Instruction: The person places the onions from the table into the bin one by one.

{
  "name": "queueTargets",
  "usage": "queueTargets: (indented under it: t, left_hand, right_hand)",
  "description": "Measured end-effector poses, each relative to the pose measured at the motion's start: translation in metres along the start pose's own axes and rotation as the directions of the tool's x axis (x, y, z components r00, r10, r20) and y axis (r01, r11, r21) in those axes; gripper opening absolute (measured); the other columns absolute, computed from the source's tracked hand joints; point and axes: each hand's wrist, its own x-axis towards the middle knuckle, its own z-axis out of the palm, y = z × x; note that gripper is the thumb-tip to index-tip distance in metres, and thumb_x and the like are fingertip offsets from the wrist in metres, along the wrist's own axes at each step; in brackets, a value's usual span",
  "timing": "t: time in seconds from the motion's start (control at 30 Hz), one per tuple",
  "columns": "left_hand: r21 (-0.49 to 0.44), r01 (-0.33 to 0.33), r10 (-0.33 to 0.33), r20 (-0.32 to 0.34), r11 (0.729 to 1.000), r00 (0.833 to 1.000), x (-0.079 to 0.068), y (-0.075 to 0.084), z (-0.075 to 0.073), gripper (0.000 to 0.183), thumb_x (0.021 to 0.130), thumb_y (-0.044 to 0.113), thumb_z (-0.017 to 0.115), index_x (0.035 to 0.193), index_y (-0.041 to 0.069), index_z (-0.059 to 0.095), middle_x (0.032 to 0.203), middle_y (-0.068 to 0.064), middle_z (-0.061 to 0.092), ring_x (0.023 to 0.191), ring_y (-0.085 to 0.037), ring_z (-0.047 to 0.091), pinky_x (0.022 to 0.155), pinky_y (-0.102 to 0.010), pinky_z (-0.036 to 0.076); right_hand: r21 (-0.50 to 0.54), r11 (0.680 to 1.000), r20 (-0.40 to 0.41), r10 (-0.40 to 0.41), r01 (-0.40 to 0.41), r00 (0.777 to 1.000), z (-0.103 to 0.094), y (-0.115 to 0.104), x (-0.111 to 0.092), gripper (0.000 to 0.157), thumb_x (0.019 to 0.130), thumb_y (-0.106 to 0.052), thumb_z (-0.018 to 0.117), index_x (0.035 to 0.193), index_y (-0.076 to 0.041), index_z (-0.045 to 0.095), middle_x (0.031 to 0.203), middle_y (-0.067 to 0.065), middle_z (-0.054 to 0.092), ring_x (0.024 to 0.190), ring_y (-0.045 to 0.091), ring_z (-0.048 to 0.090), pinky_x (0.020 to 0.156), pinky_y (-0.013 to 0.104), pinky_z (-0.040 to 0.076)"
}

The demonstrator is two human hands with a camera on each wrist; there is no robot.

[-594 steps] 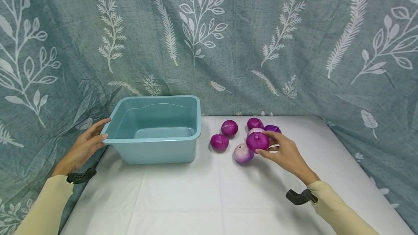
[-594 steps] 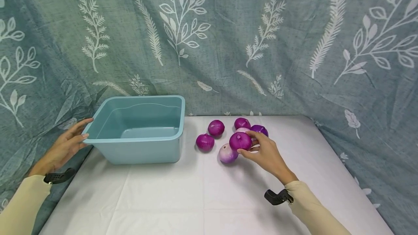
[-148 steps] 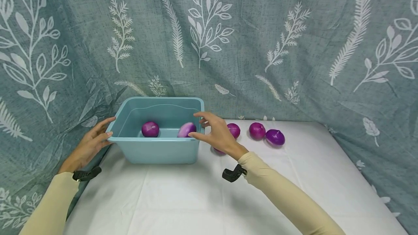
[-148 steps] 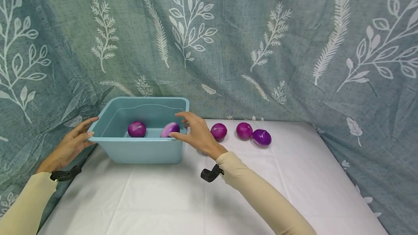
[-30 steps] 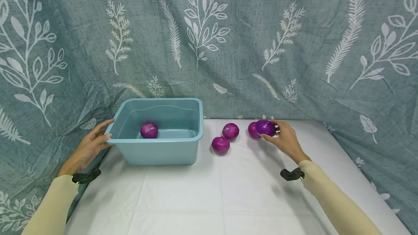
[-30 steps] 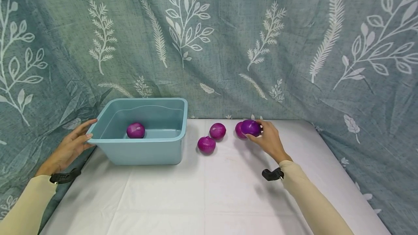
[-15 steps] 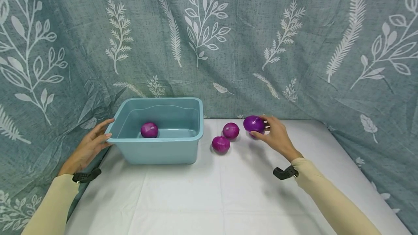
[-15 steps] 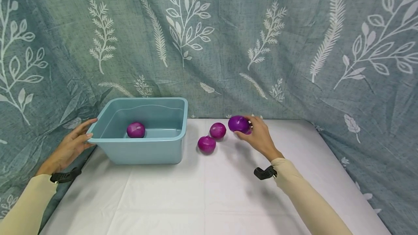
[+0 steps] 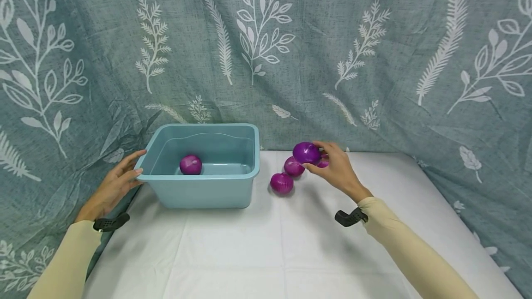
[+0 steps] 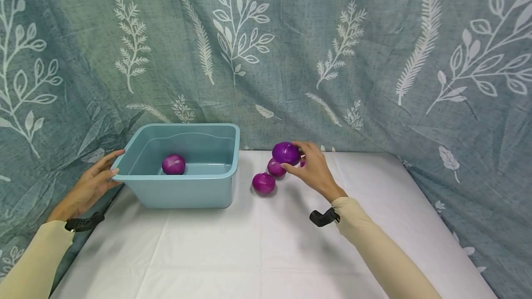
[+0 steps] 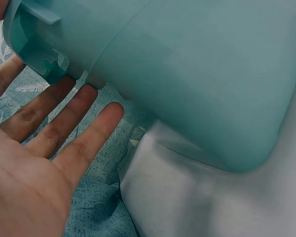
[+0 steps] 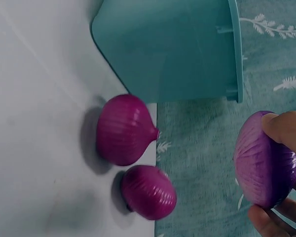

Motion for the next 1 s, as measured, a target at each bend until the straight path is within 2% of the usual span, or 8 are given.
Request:
queueTargets:
  t: [0.3, 0.53, 0.8, 1.0]
  left_hand:
    - [-0.008, -0.008, 0.008, 0.006, 1.000, 1.000, 0.001, -0.001, -0.001, 0.061, 0.112, 0.018, 0.046, 0.166, 0.023, 0.020, 0.172, -0.009, -0.002, 0.156, -0.040, 0.002, 0.097, -0.019, 0.049]
    - [-0.001, -0.012, 0.012, 0.005, 1.000, 1.000, 0.001, -0.003, -0.002, 0.060, 0.112, 0.018, 0.046, 0.166, 0.025, 0.021, 0.172, -0.013, 0.002, 0.153, -0.035, 0.012, 0.098, -0.020, 0.049]
    - [-0.004, -0.017, 0.017, 0.013, 1.000, 1.000, 0.002, -0.004, -0.003, 0.060, 0.112, 0.017, 0.046, 0.166, 0.026, 0.021, 0.172, -0.013, 0.001, 0.155, -0.038, 0.008, 0.098, -0.020, 0.049]
    - [-0.006, -0.007, 0.007, 0.006, 1.000, 1.000, 0.002, -0.004, -0.003, 0.060, 0.112, 0.018, 0.046, 0.166, 0.026, 0.021, 0.171, -0.013, 0.003, 0.153, -0.034, 0.014, 0.099, -0.021, 0.050]
  right_hand:
    - [0.059, 0.997, 0.020, -0.044, 0.043, 0.999, 0.013, -0.031, 0.012, 0.074, 0.082, -0.027, 0.091, 0.143, -0.005, 0.058, 0.133, 0.014, 0.057, 0.101, 0.028, 0.069, 0.087, 0.038, 0.060]
    - [0.118, 0.992, 0.036, -0.055, 0.051, 0.998, 0.027, -0.053, 0.020, 0.072, 0.083, -0.032, 0.090, 0.144, -0.009, 0.058, 0.134, 0.010, 0.057, 0.101, 0.025, 0.070, 0.088, 0.042, 0.060]
    - [0.177, 0.979, 0.054, -0.114, 0.103, 0.992, 0.042, -0.075, 0.026, 0.073, 0.083, -0.033, 0.090, 0.145, -0.012, 0.058, 0.134, 0.006, 0.058, 0.104, 0.022, 0.069, 0.086, 0.034, 0.060]
    - [0.199, 0.968, 0.061, -0.165, 0.150, 0.984, 0.057, -0.088, 0.030, 0.072, 0.082, -0.030, 0.091, 0.143, -0.011, 0.058, 0.130, 0.006, 0.060, 0.101, 0.020, 0.070, 0.088, 0.031, 0.059]
